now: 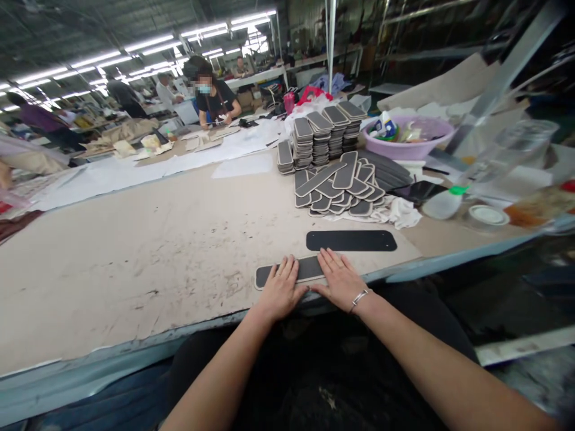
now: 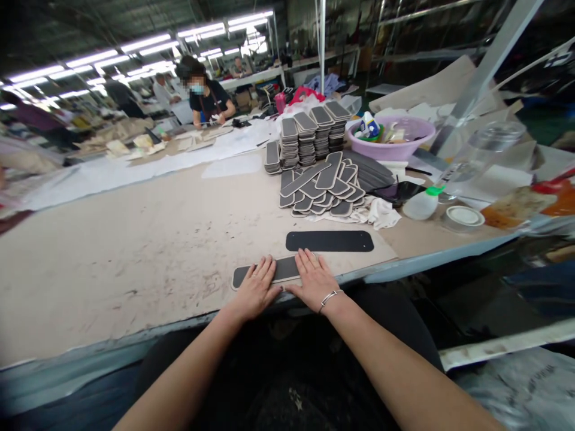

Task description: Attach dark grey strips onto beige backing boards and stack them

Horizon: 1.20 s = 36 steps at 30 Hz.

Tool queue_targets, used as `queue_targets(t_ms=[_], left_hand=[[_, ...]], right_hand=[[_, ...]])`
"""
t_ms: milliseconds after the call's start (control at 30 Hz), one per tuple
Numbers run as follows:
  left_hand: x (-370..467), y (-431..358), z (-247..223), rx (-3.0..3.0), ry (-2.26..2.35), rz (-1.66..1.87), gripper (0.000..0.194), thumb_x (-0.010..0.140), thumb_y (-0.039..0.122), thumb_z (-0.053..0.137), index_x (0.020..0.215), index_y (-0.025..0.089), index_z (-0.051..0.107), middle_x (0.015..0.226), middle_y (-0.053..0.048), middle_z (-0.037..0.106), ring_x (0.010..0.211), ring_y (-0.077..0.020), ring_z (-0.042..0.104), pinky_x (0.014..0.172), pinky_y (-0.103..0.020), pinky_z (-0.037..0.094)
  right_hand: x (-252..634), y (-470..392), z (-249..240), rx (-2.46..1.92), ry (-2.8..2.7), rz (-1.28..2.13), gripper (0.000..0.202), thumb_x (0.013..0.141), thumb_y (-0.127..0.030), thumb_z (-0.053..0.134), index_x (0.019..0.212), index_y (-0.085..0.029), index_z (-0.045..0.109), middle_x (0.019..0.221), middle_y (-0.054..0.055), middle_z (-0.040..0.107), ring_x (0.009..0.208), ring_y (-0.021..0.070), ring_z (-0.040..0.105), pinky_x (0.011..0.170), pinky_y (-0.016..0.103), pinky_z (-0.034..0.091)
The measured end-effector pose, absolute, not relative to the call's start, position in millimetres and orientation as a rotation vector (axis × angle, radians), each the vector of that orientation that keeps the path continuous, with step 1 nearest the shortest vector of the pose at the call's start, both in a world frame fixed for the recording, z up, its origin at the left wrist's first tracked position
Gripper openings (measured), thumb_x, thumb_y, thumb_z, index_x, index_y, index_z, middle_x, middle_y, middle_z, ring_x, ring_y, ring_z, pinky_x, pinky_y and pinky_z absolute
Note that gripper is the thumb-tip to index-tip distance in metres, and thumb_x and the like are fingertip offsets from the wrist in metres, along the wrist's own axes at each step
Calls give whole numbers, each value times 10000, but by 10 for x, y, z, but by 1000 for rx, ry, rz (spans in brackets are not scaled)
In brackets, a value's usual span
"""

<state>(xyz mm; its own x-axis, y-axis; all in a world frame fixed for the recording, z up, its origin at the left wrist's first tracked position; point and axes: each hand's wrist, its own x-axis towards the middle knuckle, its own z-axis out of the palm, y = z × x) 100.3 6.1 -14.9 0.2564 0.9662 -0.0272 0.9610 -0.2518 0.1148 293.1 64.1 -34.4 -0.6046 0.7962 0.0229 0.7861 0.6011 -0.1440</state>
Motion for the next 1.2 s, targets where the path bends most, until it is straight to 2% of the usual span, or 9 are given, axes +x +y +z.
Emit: queue_targets(t_ms=[133, 300, 433, 533, 700, 800, 900, 1067, 1200], left_hand=[[456, -151, -140, 2429, 1891, -58, 639, 897, 472, 246, 1412, 105, 152, 1471, -142, 147, 1352, -247, 103, 1080, -420, 182], [327, -237, -190, 2476, 1958, -58, 664, 889, 459, 292, 1418, 101, 109, 1469, -146, 147, 1350, -254, 109, 1072, -431, 207], [333, -203, -263, 2526, 1970, -55, 668, 884, 452, 308, 1416, 94, 122, 1464, -149, 165, 1348, -259, 125, 1069, -439, 218], [307, -190, -310, 2551, 1970, -53, 674, 878, 453, 318, 1415, 89, 133, 1464, -148, 166, 1348, -261, 125, 1069, -441, 218], [266, -204, -368, 2549, 1974, -15, 649, 876, 437, 310, 1405, 83, 184, 1462, -139, 179, 1347, -260, 135, 1068, -442, 217], [222, -133, -357, 2457, 1965, 9, 611, 874, 431, 286, 1378, 86, 275, 1450, -130, 230, 1334, -257, 195, 1058, -433, 245], [207, 33, -243, 2305, 1972, -1, 598, 860, 452, 288, 1331, 91, 364, 1381, -131, 376, 1270, -244, 335, 1043, -398, 283], [357, 322, 113, 2096, 2018, -156, 684, 716, 476, 493, 1260, 67, 429, 1266, -163, 469, 1142, -278, 456, 982, -385, 339], [485, 400, 310, 1815, 2034, -302, 660, 608, 437, 603, 1176, 124, 486, 1094, -134, 586, 991, -274, 559, 833, -365, 439]], right_hand=[[2912, 658, -305, -1374, -2723, 290, 823, 799, -625, 345, 1402, -78, 223, 1476, 106, 105, 1354, 248, 62, 1088, 450, 95], [2944, 691, -265, -1345, -2695, 420, 819, 799, -622, 377, 1392, -72, 252, 1469, 133, 135, 1350, 259, 89, 1087, 446, 96], [3058, 829, -174, -1357, -2548, 489, 650, 840, -502, 439, 1320, -65, 388, 1389, 172, 332, 1294, 249, 251, 1059, 379, 209], [3142, 937, -78, -1408, -2419, 459, 580, 796, -384, 563, 1281, -94, 435, 1233, 152, 485, 1158, 240, 391, 993, 351, 296], [3146, 978, 26, -1473, -2382, 531, 594, 716, -356, 649, 1243, -137, 483, 1113, 109, 526, 1042, 240, 433, 915, 329, 350], [3125, 972, 48, -1537, -2358, 602, 605, 694, -371, 660, 1237, -169, 487, 1121, 96, 520, 1045, 245, 438, 899, 325, 361], [3111, 976, 63, -1620, -2304, 624, 654, 657, -397, 687, 1239, -185, 477, 1111, 95, 526, 1023, 245, 472, 880, 323, 379], [3093, 1004, 85, -1817, -2172, 694, 805, 599, -410, 727, 1271, -104, 407, 1029, 156, 556, 893, 258, 568, 751, 333, 444], [3117, 1016, 90, -1821, -2146, 759, 755, 551, -409, 750, 1198, -128, 482, 970, 138, 586, 835, 254, 598, 682, 317, 458]])
